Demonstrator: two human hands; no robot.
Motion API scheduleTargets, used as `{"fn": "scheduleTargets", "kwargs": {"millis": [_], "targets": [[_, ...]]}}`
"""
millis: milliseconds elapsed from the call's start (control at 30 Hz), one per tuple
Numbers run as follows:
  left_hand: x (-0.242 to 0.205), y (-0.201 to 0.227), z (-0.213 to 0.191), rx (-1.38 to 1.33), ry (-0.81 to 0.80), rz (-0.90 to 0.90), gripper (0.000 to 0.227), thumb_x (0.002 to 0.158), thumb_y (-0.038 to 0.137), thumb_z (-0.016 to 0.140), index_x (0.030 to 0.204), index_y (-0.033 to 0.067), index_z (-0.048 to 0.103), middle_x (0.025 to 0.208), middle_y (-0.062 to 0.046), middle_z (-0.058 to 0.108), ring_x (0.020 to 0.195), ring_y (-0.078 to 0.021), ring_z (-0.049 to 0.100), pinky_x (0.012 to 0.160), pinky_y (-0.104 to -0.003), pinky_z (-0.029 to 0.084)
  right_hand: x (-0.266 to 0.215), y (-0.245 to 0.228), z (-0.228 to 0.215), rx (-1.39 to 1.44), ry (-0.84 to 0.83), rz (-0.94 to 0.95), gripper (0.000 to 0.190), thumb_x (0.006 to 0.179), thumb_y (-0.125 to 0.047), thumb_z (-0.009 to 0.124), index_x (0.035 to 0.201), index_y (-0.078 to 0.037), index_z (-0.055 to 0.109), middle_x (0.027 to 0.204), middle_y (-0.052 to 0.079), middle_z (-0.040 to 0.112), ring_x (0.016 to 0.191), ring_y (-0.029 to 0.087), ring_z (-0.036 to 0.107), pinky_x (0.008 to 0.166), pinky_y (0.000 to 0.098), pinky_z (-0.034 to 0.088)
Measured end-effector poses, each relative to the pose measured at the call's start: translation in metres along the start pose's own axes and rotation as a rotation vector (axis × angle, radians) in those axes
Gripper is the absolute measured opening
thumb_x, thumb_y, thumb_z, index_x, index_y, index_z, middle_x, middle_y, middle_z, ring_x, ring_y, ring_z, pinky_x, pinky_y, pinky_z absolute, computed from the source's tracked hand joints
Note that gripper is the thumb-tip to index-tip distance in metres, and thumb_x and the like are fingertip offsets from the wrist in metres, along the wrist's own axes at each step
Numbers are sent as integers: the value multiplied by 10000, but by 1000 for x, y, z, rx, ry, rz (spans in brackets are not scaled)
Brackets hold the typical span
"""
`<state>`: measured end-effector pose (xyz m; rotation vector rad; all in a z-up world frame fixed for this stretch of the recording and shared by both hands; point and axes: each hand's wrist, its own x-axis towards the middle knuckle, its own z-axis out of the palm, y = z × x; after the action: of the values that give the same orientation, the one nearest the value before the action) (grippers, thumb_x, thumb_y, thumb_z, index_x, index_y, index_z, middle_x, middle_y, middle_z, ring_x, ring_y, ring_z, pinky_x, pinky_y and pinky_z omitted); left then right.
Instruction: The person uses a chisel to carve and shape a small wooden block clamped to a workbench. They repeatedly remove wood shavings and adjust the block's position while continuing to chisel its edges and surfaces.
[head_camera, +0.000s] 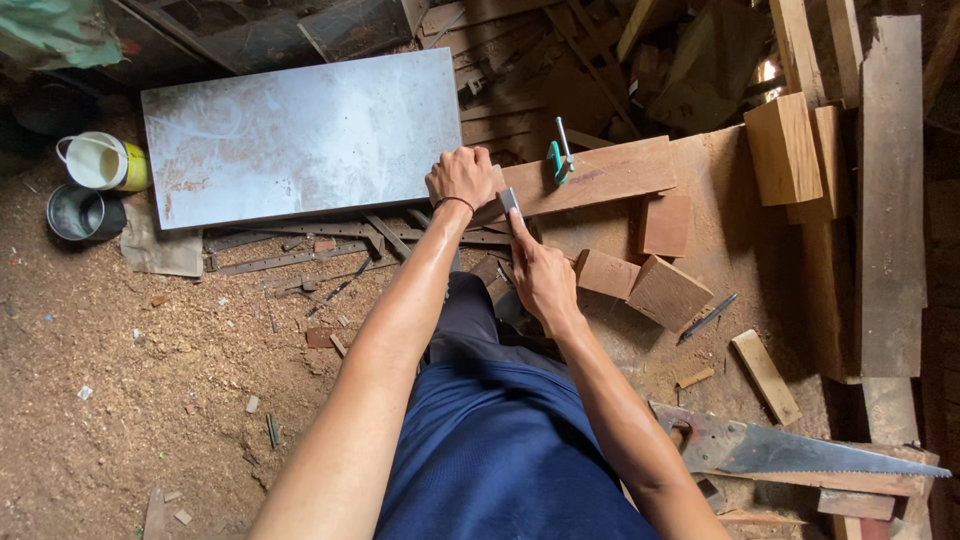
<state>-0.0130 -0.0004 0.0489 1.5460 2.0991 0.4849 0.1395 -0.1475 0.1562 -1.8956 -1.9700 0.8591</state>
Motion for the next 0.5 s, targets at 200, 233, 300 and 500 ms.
{"fn": "scheduleTargets", "kwargs": {"millis": [200, 233, 300, 500], "targets": [[-9, 9, -11, 29, 109, 38, 493, 955, 365, 465, 741, 43, 770, 729, -240, 715, 661, -408, 712, 609, -505, 562, 17, -8, -4, 44, -11, 32, 526, 1038, -237, 510, 1551, -324, 430, 747, 268, 669, 668, 449, 675, 631, 563, 500], [-11, 11, -15, 20, 55, -1, 506, 975, 364, 442, 759, 38, 763, 735, -236, 715, 668, -397, 723, 612, -504, 570, 14, -9, -6, 41, -8, 16, 536, 1034, -232, 510, 1556, -312, 420, 752, 272, 666, 670, 452, 674, 630, 567, 498], [-12, 14, -19, 0, -54, -77, 533, 1015, 361, 396, 795, 29, 751, 748, -229, 714, 683, -373, 745, 618, -500, 587, 2, -8, -12, 32, -1, -14, 556, 1025, -222, 508, 1566, -290, 399, 762, 279, 660, 673, 459, 671, 627, 574, 493], [-6, 3, -2, 51, 156, 71, 519, 968, 370, 446, 739, 43, 778, 750, -248, 712, 697, -443, 714, 661, -558, 549, -4, -6, -15, 36, -22, 12, 537, 1024, -235, 530, 1544, -326, 433, 731, 274, 659, 669, 469, 653, 643, 573, 494]]}}
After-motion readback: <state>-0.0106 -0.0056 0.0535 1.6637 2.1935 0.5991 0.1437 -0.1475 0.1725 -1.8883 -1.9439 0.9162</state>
